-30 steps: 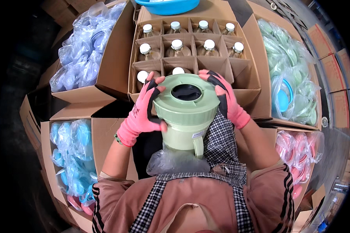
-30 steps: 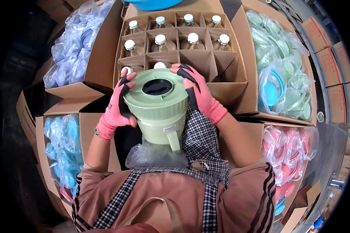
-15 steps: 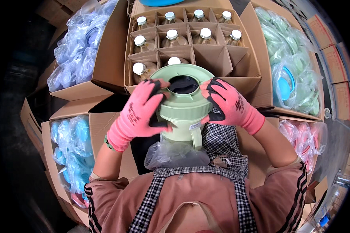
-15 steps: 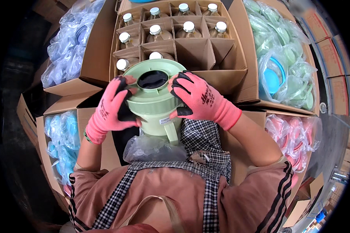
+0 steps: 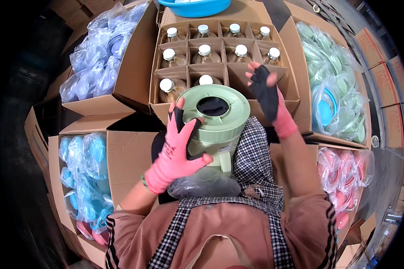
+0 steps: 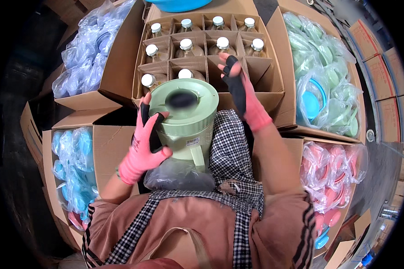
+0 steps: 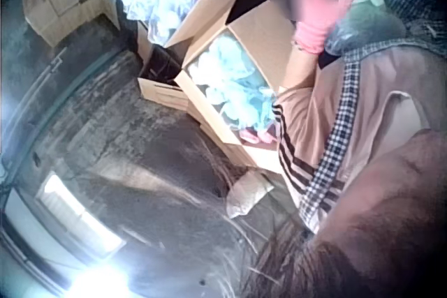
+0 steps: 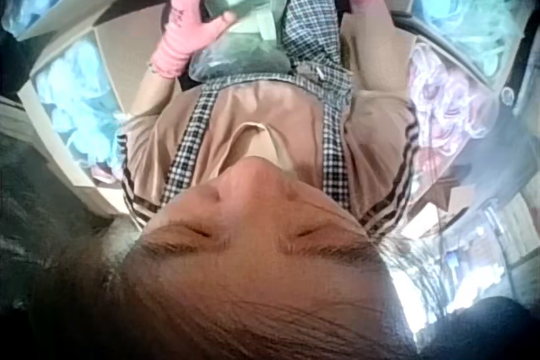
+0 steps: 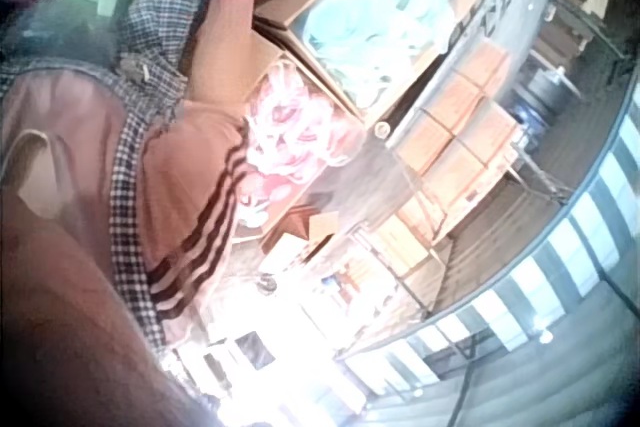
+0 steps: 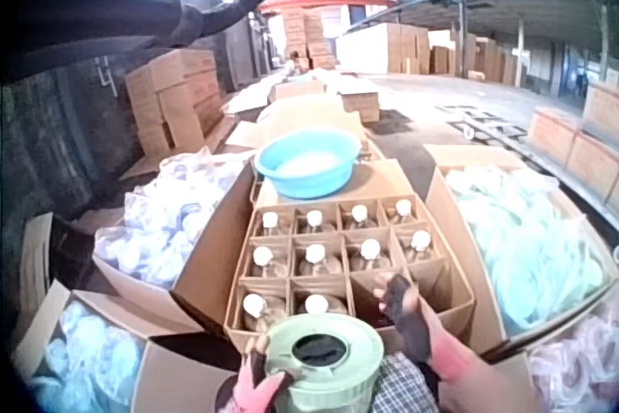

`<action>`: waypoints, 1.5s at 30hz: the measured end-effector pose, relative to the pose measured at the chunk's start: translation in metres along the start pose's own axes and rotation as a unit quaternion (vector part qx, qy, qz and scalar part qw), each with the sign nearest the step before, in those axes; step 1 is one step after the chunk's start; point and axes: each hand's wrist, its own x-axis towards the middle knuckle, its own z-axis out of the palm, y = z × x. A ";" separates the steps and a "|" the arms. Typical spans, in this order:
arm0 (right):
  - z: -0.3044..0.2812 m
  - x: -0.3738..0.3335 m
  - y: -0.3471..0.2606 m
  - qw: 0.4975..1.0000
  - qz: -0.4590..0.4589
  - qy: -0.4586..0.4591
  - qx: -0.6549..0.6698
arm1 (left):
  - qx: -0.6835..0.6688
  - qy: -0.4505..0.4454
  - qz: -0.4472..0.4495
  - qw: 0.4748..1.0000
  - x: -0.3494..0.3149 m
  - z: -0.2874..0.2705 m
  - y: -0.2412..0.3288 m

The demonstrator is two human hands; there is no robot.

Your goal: The person sits on the floor in a warehouse and assembles thermos jugs. They place white caps on glass bottles in a cardboard box, then pick up blue and green thermos jugs from surrounding boxes. For each jug, they remove the lid, insert a stainless steel inner liner, and reassemble the unit before placing it into a plastic bag.

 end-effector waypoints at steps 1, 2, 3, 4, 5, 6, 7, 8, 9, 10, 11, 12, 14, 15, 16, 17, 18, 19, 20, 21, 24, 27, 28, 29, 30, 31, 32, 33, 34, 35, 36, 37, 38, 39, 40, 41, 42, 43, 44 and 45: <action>-0.022 0.019 0.038 0.970 0.065 -0.140 0.187 | -0.021 0.051 -0.011 0.998 -0.003 0.015 0.005; -0.013 0.016 0.056 0.943 0.125 -0.193 0.239 | -0.039 0.106 -0.046 0.993 0.000 0.021 0.008; -0.007 0.012 0.073 0.912 0.186 -0.235 0.280 | -0.063 0.160 -0.075 0.982 0.006 0.029 0.012; 0.033 -0.011 0.045 0.953 0.216 -0.050 0.207 | -0.042 0.174 -0.158 0.971 0.006 0.022 0.002; 0.043 -0.034 0.033 0.970 0.185 -0.014 0.158 | -0.166 0.178 -0.182 0.953 0.008 0.023 -0.028; 0.049 -0.053 0.024 0.982 0.153 0.018 0.108 | -0.389 0.149 -0.231 0.879 0.002 0.031 -0.081; 0.056 -0.074 0.013 0.985 0.001 -0.050 -0.163 | -0.535 0.076 -0.265 0.798 -0.007 0.032 -0.123; 0.057 -0.085 0.006 0.888 -0.161 -0.108 -0.416 | -0.597 0.133 -0.369 0.700 -0.001 0.030 -0.127; 0.049 -0.070 0.011 0.983 -0.028 -0.077 -0.165 | -0.383 0.129 -0.368 0.837 0.010 0.018 -0.110; 0.039 -0.055 0.015 0.991 0.065 0.020 0.114 | -0.147 0.114 -0.343 0.921 0.018 0.009 -0.086; 0.022 -0.027 0.022 0.990 0.093 0.057 0.090 | -0.153 0.239 -0.259 0.923 0.017 0.019 -0.065; 0.002 -0.006 0.034 0.986 0.119 0.098 0.065 | -0.257 0.271 -0.267 0.888 0.014 0.031 -0.041; 0.010 -0.002 0.054 0.983 0.144 0.011 0.112 | -0.056 0.276 -0.185 0.941 0.012 0.049 -0.028; 0.019 -0.012 0.053 0.975 0.144 -0.088 0.145 | -0.290 0.236 -0.241 0.896 0.011 0.040 -0.053; 0.057 -0.048 0.029 0.985 0.143 0.049 0.082 | -0.530 0.173 -0.313 0.768 0.009 0.031 -0.079; 0.060 -0.065 0.023 0.977 0.015 -0.064 -0.205 | -0.530 0.156 -0.374 0.745 0.007 0.030 -0.105; 0.062 -0.081 0.018 0.871 -0.154 -0.092 -0.458 | -0.527 0.138 -0.430 0.720 0.001 0.031 -0.127; 0.045 -0.069 0.017 0.969 -0.048 -0.096 -0.223 | -0.433 0.170 -0.405 0.787 0.011 0.023 -0.115; 0.031 -0.049 0.022 0.993 0.060 -0.095 0.030 | -0.285 0.249 -0.392 0.839 0.016 0.026 -0.090; 0.028 -0.025 0.028 0.984 0.109 0.128 -0.052 | -0.320 0.277 -0.363 0.830 0.013 0.039 -0.072; 0.000 0.002 0.065 0.936 0.205 -0.170 0.230 | -0.131 0.263 -0.224 0.929 0.008 0.051 -0.040; 0.052 -0.061 0.047 0.990 0.074 0.014 -0.119 | -0.547 0.070 -0.268 0.790 -0.005 0.023 -0.110; 0.059 -0.069 0.040 0.964 0.003 0.017 -0.265 | -0.516 0.057 -0.284 0.806 -0.001 0.016 -0.104; 0.052 -0.066 0.037 0.984 0.044 0.027 -0.172 | -0.506 0.110 -0.317 0.795 -0.003 0.025 -0.107; 0.037 -0.046 0.042 0.994 0.100 -0.037 -0.009 | -0.492 0.159 -0.346 0.783 -0.005 0.033 -0.106; 0.028 -0.024 0.040 0.985 0.161 0.050 0.028 | -0.444 0.241 -0.331 0.797 -0.005 0.043 -0.084; 0.021 -0.011 0.035 0.964 0.217 0.143 0.063 | -0.320 0.232 -0.298 0.869 -0.004 0.048 -0.056; 0.025 -0.014 0.035 0.977 0.201 0.037 0.063 | -0.302 0.248 -0.283 0.876 -0.011 0.051 -0.048; 0.027 -0.020 0.035 0.979 0.181 -0.071 0.056 | -0.288 0.268 -0.266 0.880 -0.006 0.049 -0.045; 0.027 -0.027 0.030 0.985 0.147 -0.079 -0.039 | -0.394 0.166 -0.268 0.863 -0.005 0.030 -0.055; 0.032 -0.039 0.028 0.979 0.120 -0.097 -0.133 | -0.551 0.153 -0.261 0.777 -0.007 0.030 -0.072; 0.037 -0.055 0.020 0.966 0.057 -0.106 -0.229 | -0.755 0.091 -0.313 0.568 -0.003 0.035 -0.085; 0.043 -0.063 0.007 0.941 -0.010 -0.112 -0.320 | -0.892 0.010 -0.328 0.310 0.003 0.038 -0.093; 0.063 -0.063 -0.022 0.866 -0.071 -0.187 -0.458 | -0.831 0.007 -0.340 0.440 0.000 0.044 -0.094; 0.083 -0.064 -0.046 0.765 -0.133 -0.250 -0.578 | -0.749 0.001 -0.357 0.558 -0.003 0.049 -0.096; 0.090 -0.055 -0.057 0.676 -0.208 -0.327 -0.627 | -0.806 -0.040 -0.315 0.500 -0.006 0.053 -0.099; 0.085 -0.044 -0.060 0.623 -0.214 -0.455 -0.599 | -0.853 -0.090 -0.267 0.439 -0.003 0.054 -0.098; 0.082 -0.039 -0.060 0.584 -0.222 -0.505 -0.596 | -0.872 -0.125 -0.239 0.408 0.001 0.049 -0.091; 0.082 -0.036 -0.061 0.542 -0.228 -0.554 -0.590 | -0.888 -0.159 -0.213 0.376 0.006 0.045 -0.083; 0.084 -0.034 -0.063 0.534 -0.246 -0.570 -0.574 | -0.842 -0.103 -0.307 0.431 0.006 0.053 -0.077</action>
